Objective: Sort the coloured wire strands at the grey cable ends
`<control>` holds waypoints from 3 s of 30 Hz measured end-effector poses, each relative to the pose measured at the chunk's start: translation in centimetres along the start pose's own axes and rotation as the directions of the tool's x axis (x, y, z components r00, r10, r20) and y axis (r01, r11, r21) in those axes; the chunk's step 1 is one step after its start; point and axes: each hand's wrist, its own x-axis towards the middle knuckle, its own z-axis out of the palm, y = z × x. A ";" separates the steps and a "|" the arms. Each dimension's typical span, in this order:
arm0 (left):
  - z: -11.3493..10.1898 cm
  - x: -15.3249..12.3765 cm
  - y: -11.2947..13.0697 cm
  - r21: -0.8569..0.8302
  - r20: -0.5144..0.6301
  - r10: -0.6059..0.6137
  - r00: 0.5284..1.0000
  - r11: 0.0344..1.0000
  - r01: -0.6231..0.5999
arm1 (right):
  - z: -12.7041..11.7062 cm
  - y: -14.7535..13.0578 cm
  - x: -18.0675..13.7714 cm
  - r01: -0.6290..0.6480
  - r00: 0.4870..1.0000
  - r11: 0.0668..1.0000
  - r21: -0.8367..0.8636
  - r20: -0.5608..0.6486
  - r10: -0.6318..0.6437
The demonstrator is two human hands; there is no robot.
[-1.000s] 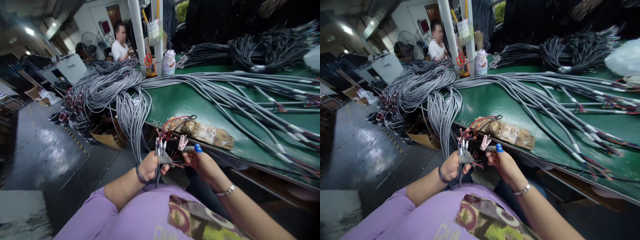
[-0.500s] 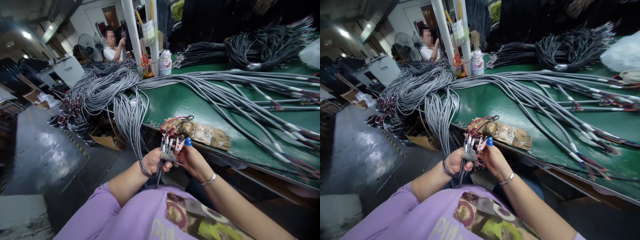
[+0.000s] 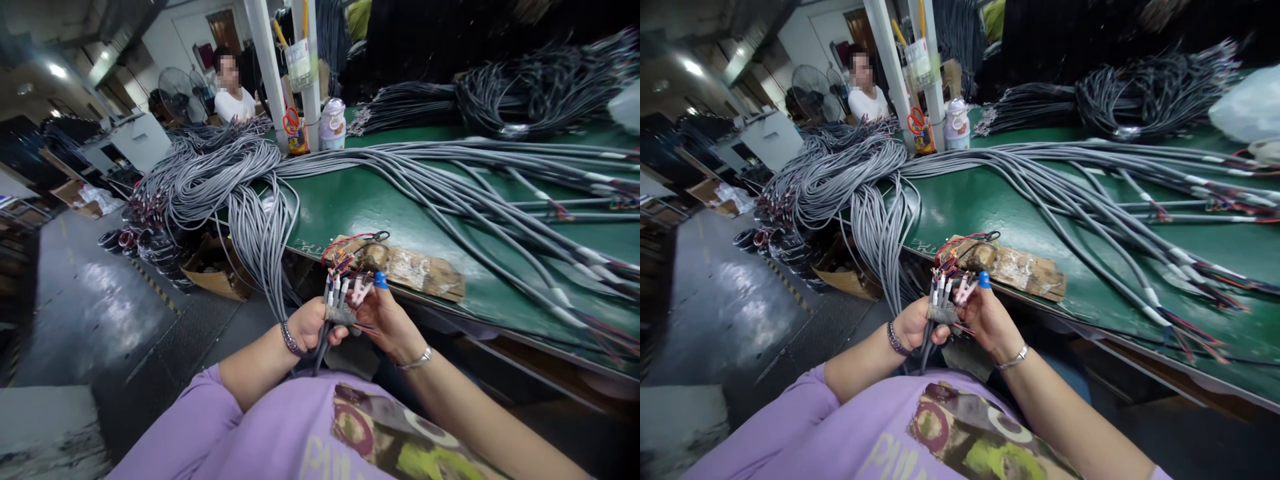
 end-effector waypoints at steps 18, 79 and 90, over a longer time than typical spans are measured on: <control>2.0 -1.4 -1.8 0.036 -0.295 0.194 0.936 0.981 -0.192 | -0.5 0.2 -0.6 0.183 0.964 0.959 -0.216 -0.152 -0.219; 2.2 -2.6 -2.2 0.069 -0.331 0.226 0.916 0.974 -0.216 | -1.0 -0.3 -0.8 -0.035 0.999 0.995 0.088 -0.032 0.038; 1.9 -1.5 -1.6 0.010 -0.359 0.205 0.911 0.976 -0.216 | -1.4 0.0 0.2 -0.040 0.999 0.991 0.126 -0.014 0.042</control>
